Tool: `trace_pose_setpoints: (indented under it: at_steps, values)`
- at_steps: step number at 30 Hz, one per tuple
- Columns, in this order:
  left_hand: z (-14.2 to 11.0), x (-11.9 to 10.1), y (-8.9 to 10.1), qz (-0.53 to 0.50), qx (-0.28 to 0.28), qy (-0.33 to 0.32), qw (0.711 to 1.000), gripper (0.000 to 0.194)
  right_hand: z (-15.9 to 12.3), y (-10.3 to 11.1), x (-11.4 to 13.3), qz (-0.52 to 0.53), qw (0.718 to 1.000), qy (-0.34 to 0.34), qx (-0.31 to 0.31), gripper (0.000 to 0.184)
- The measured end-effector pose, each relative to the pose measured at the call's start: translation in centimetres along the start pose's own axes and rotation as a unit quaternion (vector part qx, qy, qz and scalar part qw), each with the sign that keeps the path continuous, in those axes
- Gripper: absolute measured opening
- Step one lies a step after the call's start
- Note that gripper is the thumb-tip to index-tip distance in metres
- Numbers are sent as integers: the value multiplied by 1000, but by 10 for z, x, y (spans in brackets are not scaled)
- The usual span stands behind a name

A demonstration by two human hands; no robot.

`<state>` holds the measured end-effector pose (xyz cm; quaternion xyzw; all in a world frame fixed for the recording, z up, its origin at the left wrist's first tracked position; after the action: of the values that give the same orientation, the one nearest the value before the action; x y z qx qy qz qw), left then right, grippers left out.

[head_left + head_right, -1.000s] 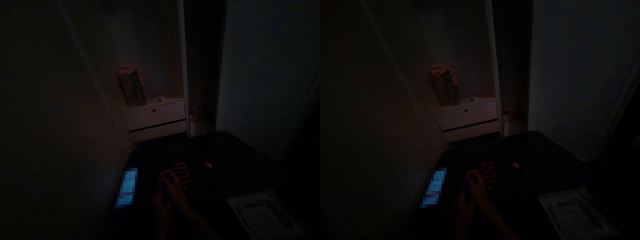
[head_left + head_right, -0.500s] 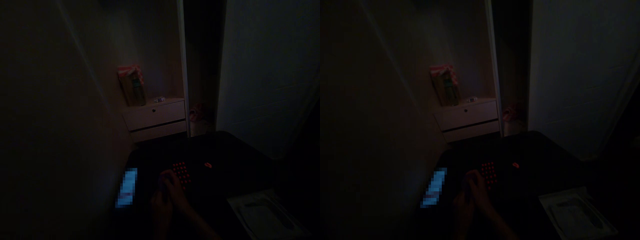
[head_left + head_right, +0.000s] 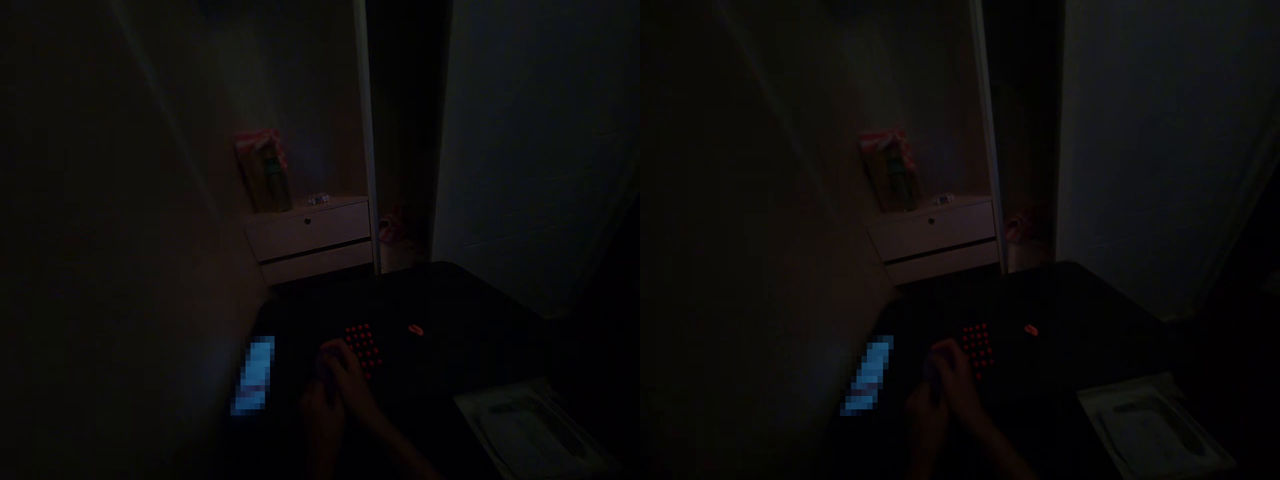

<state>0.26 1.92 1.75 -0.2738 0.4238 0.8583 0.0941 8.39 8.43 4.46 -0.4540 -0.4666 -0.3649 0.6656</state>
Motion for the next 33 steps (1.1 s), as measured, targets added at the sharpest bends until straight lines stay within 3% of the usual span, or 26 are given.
trace_pose_setpoints:
  at_steps: [9,16,33]
  values:
    - [0,-2,1,50,-39,-41,997,20,-1,-1,4,10,1000,-8,4,14]
    - [-1,-2,1,46,-43,-35,997,16,0,0,-1,-3,1000,3,2,14]
    - [-1,-1,0,14,-12,-12,1000,18,0,0,-4,11,1000,0,9,14]
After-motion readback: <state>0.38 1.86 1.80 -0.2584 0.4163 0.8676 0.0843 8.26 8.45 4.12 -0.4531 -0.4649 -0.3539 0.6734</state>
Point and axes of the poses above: each hand's wrist, its own z-axis towards the middle knuckle, its own y-axis out of the back of the hand, x = y × z, the point moved 4 cm from there along z, towards the middle knuckle, and after that the axes turned 4 degrees about x, right-handed, at the moved point
